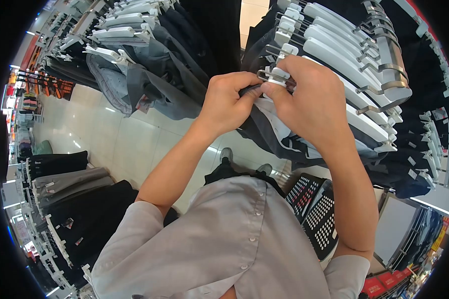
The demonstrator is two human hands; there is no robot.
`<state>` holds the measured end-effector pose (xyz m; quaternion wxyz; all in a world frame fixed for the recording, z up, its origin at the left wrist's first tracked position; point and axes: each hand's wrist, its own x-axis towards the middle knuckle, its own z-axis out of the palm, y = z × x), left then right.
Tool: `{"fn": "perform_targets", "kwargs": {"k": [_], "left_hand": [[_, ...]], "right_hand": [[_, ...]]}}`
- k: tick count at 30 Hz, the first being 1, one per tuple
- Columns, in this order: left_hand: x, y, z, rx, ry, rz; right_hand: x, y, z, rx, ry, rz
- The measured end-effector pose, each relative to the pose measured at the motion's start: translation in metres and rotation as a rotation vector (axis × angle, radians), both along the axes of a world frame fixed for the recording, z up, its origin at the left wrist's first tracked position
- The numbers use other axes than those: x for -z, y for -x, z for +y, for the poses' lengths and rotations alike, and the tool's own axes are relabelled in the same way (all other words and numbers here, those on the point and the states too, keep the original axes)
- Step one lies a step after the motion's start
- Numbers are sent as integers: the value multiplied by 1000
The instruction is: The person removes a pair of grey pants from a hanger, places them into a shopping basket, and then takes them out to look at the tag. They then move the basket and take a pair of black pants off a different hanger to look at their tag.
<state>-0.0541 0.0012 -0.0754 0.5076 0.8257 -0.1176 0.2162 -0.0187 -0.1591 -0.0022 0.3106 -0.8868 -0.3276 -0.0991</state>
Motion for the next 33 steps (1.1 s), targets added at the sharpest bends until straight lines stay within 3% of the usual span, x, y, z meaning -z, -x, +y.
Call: {"fn": "perform_targets", "kwargs": {"k": [25,30,33], "left_hand": [[-9,5,2,27,-16,82],[-17,7,2,23,20,198],[-13,5,3,2,-27,98]], "right_hand": [[-1,3,-6,-46,16,-7],[-1,9,-12,-116,-202,-238],[3,21,-27,-160,-405,-452]]}}
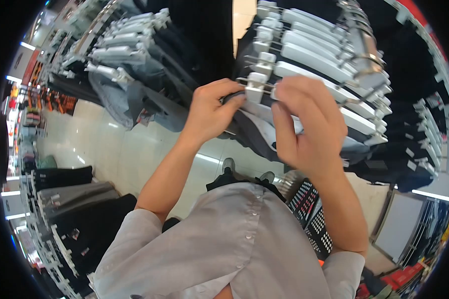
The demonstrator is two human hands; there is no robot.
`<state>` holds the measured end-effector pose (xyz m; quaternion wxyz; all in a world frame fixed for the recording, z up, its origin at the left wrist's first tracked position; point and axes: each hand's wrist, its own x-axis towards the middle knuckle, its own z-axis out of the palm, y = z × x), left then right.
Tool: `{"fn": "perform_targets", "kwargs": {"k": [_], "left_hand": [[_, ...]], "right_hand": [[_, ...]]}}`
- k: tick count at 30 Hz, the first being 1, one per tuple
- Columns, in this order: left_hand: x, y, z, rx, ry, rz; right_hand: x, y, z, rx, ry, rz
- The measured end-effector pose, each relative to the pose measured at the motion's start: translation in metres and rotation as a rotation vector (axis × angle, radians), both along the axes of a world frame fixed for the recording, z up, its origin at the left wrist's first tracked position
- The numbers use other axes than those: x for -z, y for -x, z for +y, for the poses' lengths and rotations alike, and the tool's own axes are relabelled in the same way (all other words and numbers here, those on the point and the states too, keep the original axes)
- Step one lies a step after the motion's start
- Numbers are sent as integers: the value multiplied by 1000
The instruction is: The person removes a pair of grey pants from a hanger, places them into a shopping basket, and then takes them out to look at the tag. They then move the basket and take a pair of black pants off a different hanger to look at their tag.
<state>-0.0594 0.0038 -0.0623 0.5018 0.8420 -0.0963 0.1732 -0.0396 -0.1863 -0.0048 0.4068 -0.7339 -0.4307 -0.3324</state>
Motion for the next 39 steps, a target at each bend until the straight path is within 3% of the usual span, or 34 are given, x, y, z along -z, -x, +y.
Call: {"fn": "perform_targets", "kwargs": {"k": [1,3,6,7,8,11,14,15,17,18,21,24,27,28,29,30,31,32,33,34,35,36,39], "left_hand": [[0,1,1,-22,30,31],[6,0,3,-54,20,-53],[13,5,-5,-234,15,-215],[13,10,-8,-251,-104,-343],[19,18,-11,-261,44,-319],[32,45,-24,-190,114,-239],[34,59,-59,3,182,-158],[34,62,-72,73,200,-133],[32,67,-94,187,156,-61],[30,72,-103,240,130,-24],[33,87,-125,376,184,78],[39,99,-129,502,129,162],[51,112,-126,632,106,233],[59,115,-122,692,64,229],[67,117,-120,750,26,219],[76,123,-120,790,38,252],[84,128,-120,861,8,280],[90,137,-125,915,-9,285],[97,148,-132,966,-18,290],[105,160,-140,1027,-90,336],[113,171,-145,1088,-175,376],[123,185,-151,1149,-244,361],[138,220,-175,1286,-360,81]], "right_hand": [[3,8,-12,0,-61,-66],[11,34,-38,-5,-165,50],[47,70,-90,225,-328,252],[65,84,-118,388,-297,329],[81,99,-148,540,-275,414],[164,160,-258,1084,-219,699],[237,291,-377,1888,404,894],[240,336,-395,2047,502,1098],[244,405,-405,2433,559,1242],[240,437,-410,2469,278,1563],[272,507,-403,2542,-384,1463],[298,534,-401,2504,-449,1309],[323,551,-404,2353,-907,1279],[305,531,-382,2382,-892,1301],[334,540,-375,2389,-867,1199],[322,521,-344,2339,-1033,1124],[275,479,-300,2146,-1367,963],[288,476,-280,2030,-1511,834],[313,479,-271,1989,-1532,952],[320,466,-247,2009,-1522,877],[282,439,-212,1976,-1608,896],[311,439,-197,1874,-1707,882],[372,428,-147,2056,-1556,880]]}}
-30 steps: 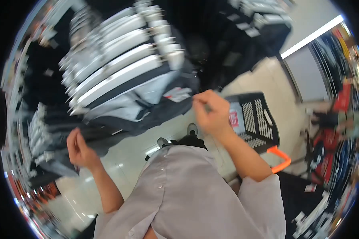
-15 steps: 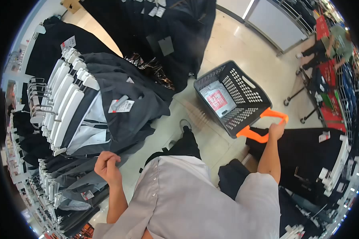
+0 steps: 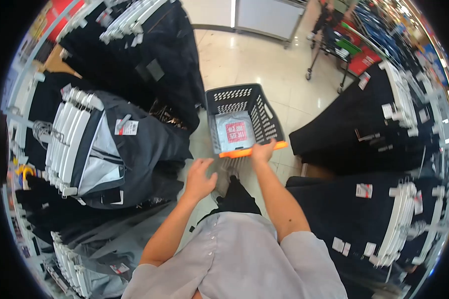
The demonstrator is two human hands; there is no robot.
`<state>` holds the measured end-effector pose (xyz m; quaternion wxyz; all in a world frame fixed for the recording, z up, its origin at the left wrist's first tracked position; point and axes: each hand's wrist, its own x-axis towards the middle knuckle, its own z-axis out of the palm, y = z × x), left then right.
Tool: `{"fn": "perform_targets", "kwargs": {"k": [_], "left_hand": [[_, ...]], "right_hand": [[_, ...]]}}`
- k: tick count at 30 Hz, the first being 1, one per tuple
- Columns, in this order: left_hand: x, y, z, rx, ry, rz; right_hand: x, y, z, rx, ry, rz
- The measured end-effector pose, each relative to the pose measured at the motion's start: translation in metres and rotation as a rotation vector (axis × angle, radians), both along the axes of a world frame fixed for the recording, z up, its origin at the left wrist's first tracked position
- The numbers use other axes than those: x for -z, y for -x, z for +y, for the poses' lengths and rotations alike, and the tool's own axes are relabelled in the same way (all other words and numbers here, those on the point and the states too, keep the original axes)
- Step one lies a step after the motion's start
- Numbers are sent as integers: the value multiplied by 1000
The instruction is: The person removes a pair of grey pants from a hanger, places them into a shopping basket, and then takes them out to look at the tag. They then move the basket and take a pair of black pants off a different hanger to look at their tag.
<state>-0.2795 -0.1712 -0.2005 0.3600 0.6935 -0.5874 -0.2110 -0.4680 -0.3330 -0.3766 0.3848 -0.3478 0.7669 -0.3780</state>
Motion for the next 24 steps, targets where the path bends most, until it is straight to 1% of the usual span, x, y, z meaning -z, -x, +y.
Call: {"fn": "perform_targets", "kwargs": {"k": [2,3,4,7,9,10,11,12,13,14,15,16,17,18,19,22,24], "left_hand": [[17,23,-9,76,50,-191],[30,31,-12,102,46,-298],[42,38,-12,124,39,-410],[69,62,0,260,-278,-322],[91,70,7,207,-278,-347],[92,78,10,192,-279,-353],[92,83,16,184,-238,-433],[82,87,20,215,-293,-456],[75,91,28,234,-284,-458],[60,99,30,266,-366,-436],[72,98,38,267,-331,-524],[59,105,43,268,-381,-499],[55,110,50,277,-415,-524],[67,106,59,260,-406,-554],[65,108,66,272,-446,-573],[64,114,89,293,-516,-627],[65,118,102,323,-528,-647]], "right_hand": [[-18,-6,32,33,-54,-101],[-67,-10,53,38,-111,-238],[-99,-8,71,39,-169,-382],[-109,17,116,-149,-303,-551],[-124,42,138,-405,-398,-499],[-126,60,149,-521,-445,-467],[-115,76,160,-644,-316,-227],[-116,89,172,-712,-203,33],[-121,99,185,-765,-106,299],[-145,110,192,-793,-99,362],[-130,118,202,-830,129,518],[-148,121,208,-858,57,524],[-137,125,214,-949,153,566],[-125,123,221,-992,188,592],[-116,118,226,-1041,238,620],[-104,109,230,-1134,37,503],[-106,117,238,-1139,39,542]]}}
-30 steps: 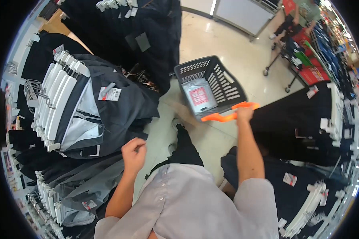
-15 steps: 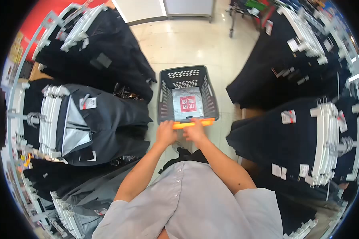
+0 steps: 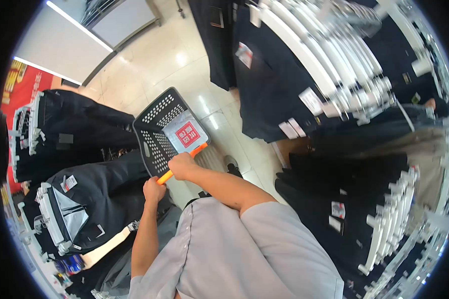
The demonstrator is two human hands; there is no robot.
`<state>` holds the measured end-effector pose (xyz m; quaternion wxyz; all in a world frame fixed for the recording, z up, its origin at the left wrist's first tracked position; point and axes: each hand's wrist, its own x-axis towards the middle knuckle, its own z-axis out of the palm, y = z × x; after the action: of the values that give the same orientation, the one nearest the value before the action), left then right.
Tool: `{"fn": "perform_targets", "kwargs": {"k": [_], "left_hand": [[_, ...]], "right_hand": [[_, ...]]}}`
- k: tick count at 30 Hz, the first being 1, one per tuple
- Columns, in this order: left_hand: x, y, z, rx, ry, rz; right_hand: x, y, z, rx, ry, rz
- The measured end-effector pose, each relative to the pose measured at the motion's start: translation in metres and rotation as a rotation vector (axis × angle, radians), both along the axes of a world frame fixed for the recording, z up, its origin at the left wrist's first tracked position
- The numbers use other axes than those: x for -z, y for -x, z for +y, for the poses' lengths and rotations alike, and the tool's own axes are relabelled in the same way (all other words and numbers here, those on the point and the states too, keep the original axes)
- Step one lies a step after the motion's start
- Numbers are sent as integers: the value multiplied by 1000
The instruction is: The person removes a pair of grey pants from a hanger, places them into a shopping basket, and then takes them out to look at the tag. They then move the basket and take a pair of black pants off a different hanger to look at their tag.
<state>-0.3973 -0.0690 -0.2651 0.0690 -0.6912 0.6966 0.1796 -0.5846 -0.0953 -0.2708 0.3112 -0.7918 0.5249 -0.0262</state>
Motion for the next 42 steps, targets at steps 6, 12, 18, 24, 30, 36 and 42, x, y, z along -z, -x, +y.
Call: {"fn": "perform_targets", "kwargs": {"k": [6,12,18,24,30,36,42], "left_hand": [[6,2,63,74,2,25],[16,-7,142,100,33,127],[2,-10,205,247,-49,135],[-5,7,275,301,-54,77],[0,21,342,310,-11,-19],[12,21,402,203,-3,-28],[3,27,460,171,-66,-29]], "right_hand": [[-10,2,69,95,9,114],[-10,-8,163,186,-63,133],[-14,-15,251,277,-87,143],[-11,-3,328,299,-87,115],[6,12,392,305,-16,-11],[22,17,449,262,141,-128],[21,24,506,311,84,-193]]}}
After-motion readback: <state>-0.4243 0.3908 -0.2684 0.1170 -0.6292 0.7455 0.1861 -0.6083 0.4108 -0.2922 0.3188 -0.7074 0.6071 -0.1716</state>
